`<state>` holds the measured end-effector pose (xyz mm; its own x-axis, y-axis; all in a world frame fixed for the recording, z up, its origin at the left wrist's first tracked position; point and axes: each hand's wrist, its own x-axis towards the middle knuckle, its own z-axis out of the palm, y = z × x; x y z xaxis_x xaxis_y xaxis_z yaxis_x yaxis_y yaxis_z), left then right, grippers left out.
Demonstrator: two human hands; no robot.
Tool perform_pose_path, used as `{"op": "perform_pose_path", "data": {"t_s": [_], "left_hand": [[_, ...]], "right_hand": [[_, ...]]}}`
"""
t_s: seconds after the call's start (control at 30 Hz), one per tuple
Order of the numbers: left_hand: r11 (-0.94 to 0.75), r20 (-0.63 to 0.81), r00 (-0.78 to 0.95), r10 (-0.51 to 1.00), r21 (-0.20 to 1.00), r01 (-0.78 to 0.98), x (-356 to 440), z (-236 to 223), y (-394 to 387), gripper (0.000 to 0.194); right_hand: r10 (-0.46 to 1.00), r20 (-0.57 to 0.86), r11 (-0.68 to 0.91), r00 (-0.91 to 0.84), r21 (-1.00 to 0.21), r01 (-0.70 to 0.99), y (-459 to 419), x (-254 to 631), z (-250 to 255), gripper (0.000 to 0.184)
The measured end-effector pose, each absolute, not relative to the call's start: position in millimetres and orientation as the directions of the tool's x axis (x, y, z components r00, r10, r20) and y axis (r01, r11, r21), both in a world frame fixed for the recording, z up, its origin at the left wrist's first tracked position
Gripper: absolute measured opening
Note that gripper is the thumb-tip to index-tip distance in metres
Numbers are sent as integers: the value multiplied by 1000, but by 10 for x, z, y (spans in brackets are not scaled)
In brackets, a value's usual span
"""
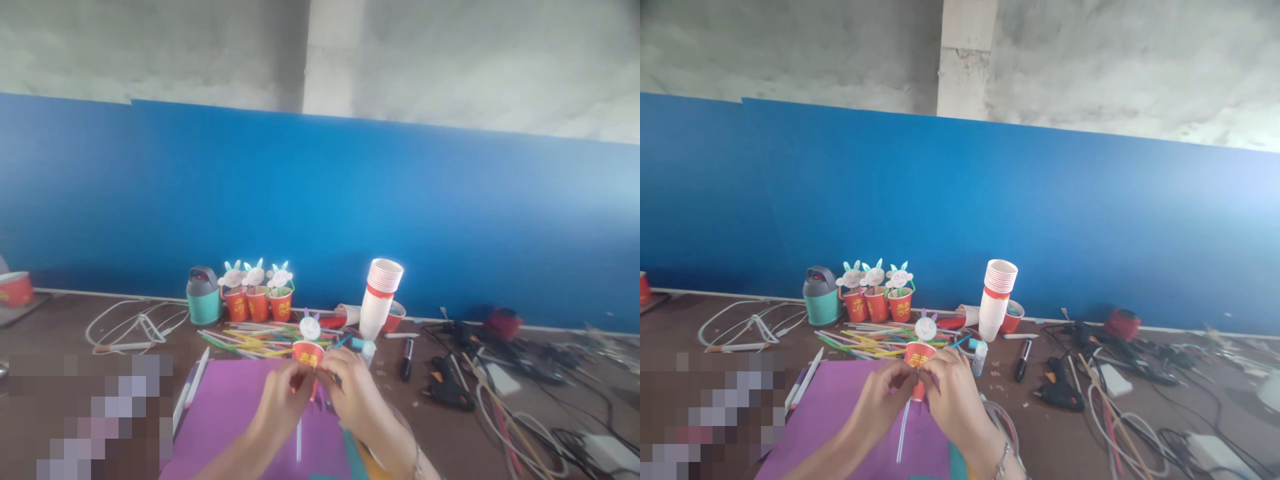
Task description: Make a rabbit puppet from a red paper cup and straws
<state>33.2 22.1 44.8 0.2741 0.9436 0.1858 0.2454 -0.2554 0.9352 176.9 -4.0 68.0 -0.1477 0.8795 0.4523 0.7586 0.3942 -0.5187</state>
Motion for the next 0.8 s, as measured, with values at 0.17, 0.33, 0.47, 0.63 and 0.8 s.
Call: {"op": "perform_pose_path", "data": {"t_s": [0.17,0.33,0.47,0.63,0.8], "left_hand": [[-282,200,286,937,918,280,339,405,230,22],[-286,211,282,936,923,256,341,402,224,21],[-273,209,291,934,941,199,324,423,234,18],[-242,205,249,947,962,126,307,382,291,22],[-222,188,226,956,965,138,318,308,327,21]], "right_hand": [[884,437,382,-168,-467,797,-77,1768,730,23],[870,470,376,-147,-441,815,-70,1707,680,23],[878,477,290,-40,-463,838,-23,1787,688,19],[993,0,-110,118,-348,931,-28,2274,712,26],[914,-89,-405,395,-195,893,73,2696,513,22]]}}
